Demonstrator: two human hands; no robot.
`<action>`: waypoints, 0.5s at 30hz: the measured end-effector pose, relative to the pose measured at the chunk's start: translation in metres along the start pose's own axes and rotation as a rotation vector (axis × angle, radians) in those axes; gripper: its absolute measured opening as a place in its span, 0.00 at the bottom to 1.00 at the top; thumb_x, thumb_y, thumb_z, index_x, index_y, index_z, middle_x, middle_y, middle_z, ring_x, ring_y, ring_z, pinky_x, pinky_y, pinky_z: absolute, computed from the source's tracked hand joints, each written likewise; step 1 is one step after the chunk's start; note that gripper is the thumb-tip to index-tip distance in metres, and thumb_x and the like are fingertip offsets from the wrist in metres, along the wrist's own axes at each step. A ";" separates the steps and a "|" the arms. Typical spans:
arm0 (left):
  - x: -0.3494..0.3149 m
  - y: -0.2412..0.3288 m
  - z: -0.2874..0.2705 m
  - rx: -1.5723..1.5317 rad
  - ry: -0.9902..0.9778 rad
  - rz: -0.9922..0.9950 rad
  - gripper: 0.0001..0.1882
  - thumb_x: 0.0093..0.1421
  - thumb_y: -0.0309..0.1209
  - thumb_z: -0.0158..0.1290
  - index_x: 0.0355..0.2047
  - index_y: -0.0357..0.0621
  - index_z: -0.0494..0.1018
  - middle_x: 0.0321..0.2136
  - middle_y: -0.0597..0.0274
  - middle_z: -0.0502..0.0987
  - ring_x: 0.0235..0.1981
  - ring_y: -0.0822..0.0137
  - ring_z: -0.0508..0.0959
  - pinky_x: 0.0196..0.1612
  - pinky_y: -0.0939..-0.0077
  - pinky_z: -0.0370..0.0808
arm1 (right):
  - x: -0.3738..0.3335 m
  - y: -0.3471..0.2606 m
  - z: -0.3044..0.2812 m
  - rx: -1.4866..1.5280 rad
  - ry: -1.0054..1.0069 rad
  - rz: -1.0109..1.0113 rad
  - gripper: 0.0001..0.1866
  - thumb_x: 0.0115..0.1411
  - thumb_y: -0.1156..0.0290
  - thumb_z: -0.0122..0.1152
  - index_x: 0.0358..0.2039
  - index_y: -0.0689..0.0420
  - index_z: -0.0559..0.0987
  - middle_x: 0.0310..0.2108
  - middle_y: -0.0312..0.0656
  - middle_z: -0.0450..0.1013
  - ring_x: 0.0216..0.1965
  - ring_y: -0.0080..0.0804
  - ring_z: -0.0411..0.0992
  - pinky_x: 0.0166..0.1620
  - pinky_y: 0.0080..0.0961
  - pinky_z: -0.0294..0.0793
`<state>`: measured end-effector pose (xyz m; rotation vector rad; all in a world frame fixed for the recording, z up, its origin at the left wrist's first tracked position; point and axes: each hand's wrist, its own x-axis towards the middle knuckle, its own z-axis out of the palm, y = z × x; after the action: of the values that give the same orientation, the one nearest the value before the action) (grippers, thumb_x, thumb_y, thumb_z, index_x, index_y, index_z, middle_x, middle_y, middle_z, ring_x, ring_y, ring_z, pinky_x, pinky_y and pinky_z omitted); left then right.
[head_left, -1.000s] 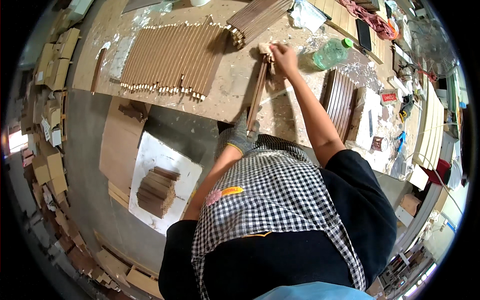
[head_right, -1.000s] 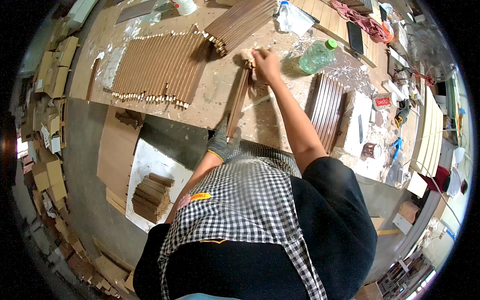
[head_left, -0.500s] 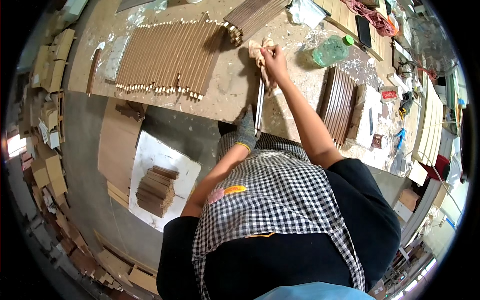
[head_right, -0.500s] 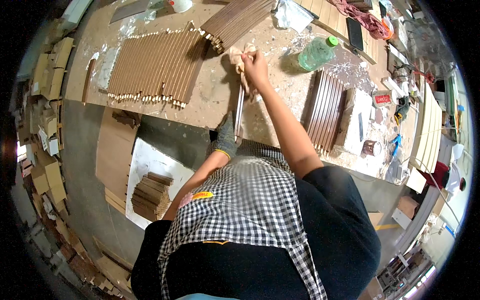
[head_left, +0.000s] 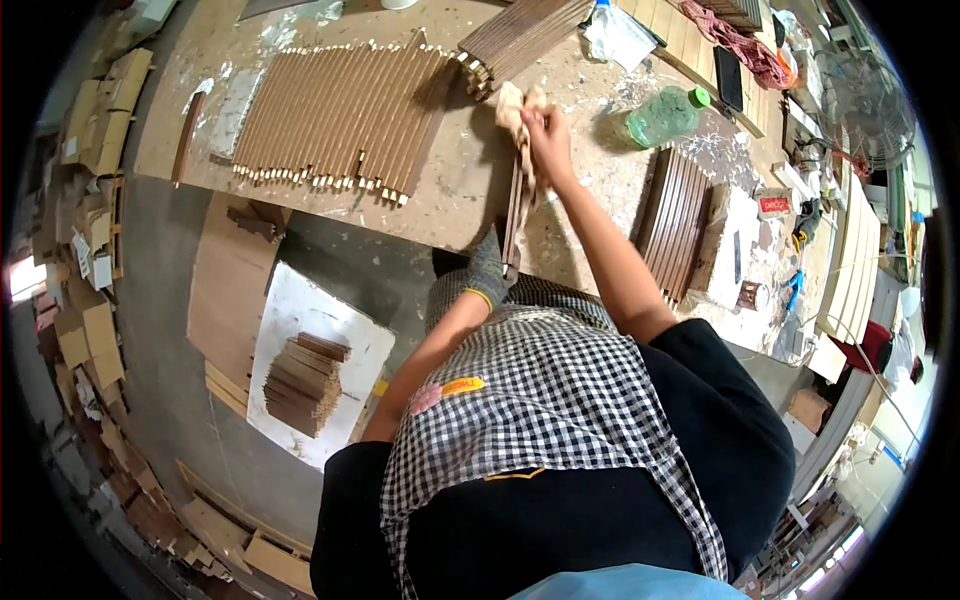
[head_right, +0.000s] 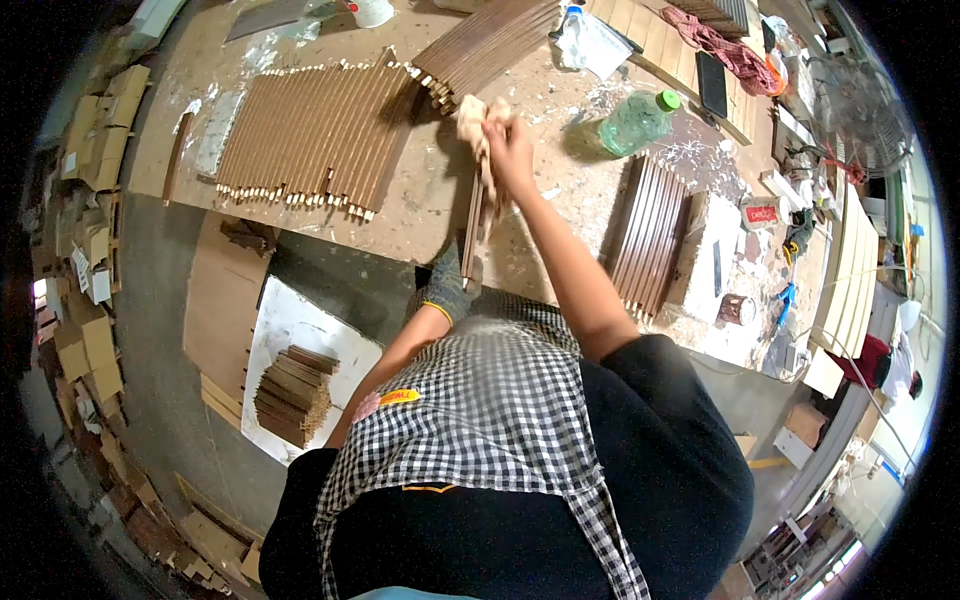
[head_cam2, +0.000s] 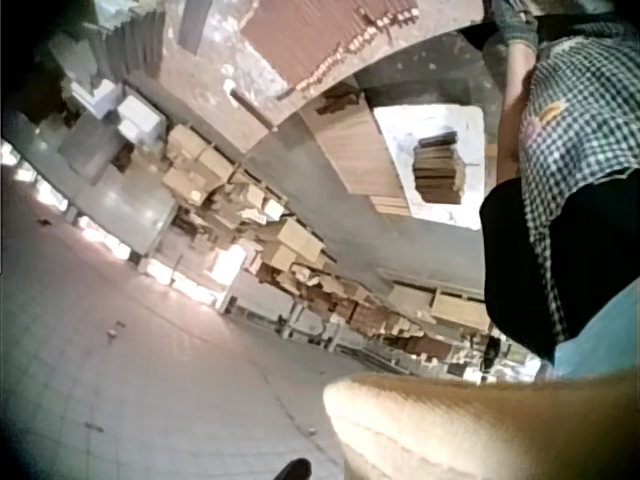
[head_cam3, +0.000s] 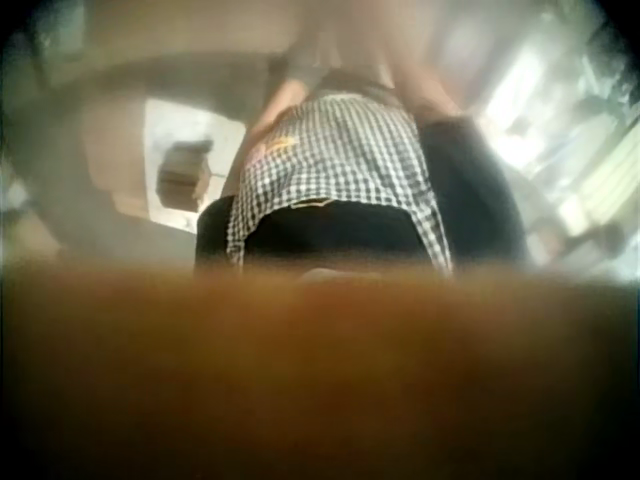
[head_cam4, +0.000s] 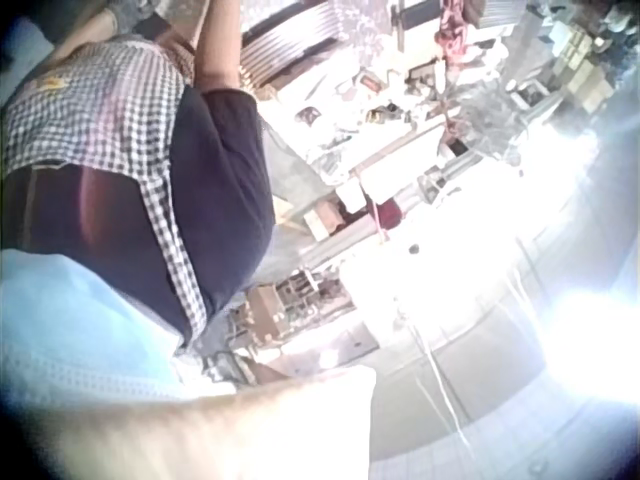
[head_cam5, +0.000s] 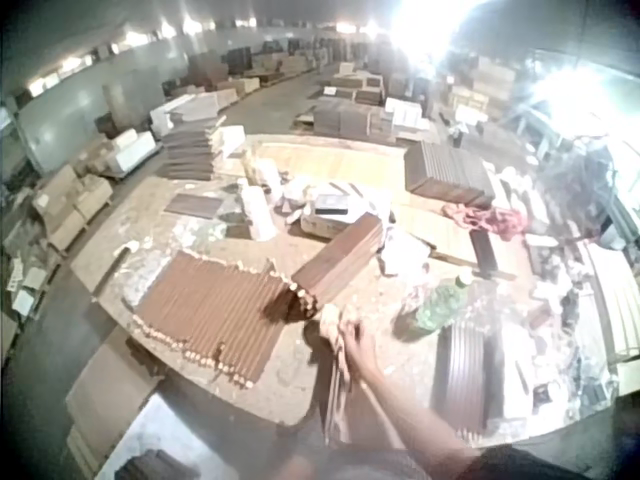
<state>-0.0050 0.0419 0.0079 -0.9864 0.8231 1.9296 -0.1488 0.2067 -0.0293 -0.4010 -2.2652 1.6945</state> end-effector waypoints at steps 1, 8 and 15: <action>-0.009 0.001 0.009 -0.002 0.082 0.003 0.19 0.71 0.49 0.40 0.54 0.56 0.70 0.14 0.71 0.66 0.08 0.77 0.61 0.08 0.82 0.54 | 0.024 0.005 0.007 -0.050 0.035 0.010 0.15 0.63 0.62 0.64 0.39 0.63 0.75 0.30 0.44 0.75 0.32 0.26 0.68 0.38 0.28 0.69; 0.004 -0.005 -0.022 -0.018 -0.140 0.038 0.22 0.71 0.49 0.39 0.58 0.55 0.68 0.16 0.68 0.67 0.10 0.75 0.64 0.08 0.83 0.56 | 0.054 -0.052 -0.042 -0.070 0.032 -0.191 0.17 0.66 0.62 0.58 0.49 0.60 0.76 0.39 0.44 0.78 0.40 0.31 0.75 0.40 0.30 0.75; -0.002 0.002 -0.011 -0.033 -0.089 -0.055 0.23 0.71 0.51 0.39 0.58 0.56 0.69 0.18 0.70 0.68 0.11 0.77 0.64 0.09 0.83 0.58 | 0.048 -0.147 -0.212 -0.916 0.530 -0.588 0.12 0.64 0.64 0.58 0.46 0.52 0.82 0.47 0.45 0.76 0.42 0.40 0.79 0.41 0.34 0.79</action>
<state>-0.0027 0.0317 0.0047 -0.9261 0.7079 1.9311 -0.1193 0.3722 0.1717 -0.2635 -2.2644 0.1792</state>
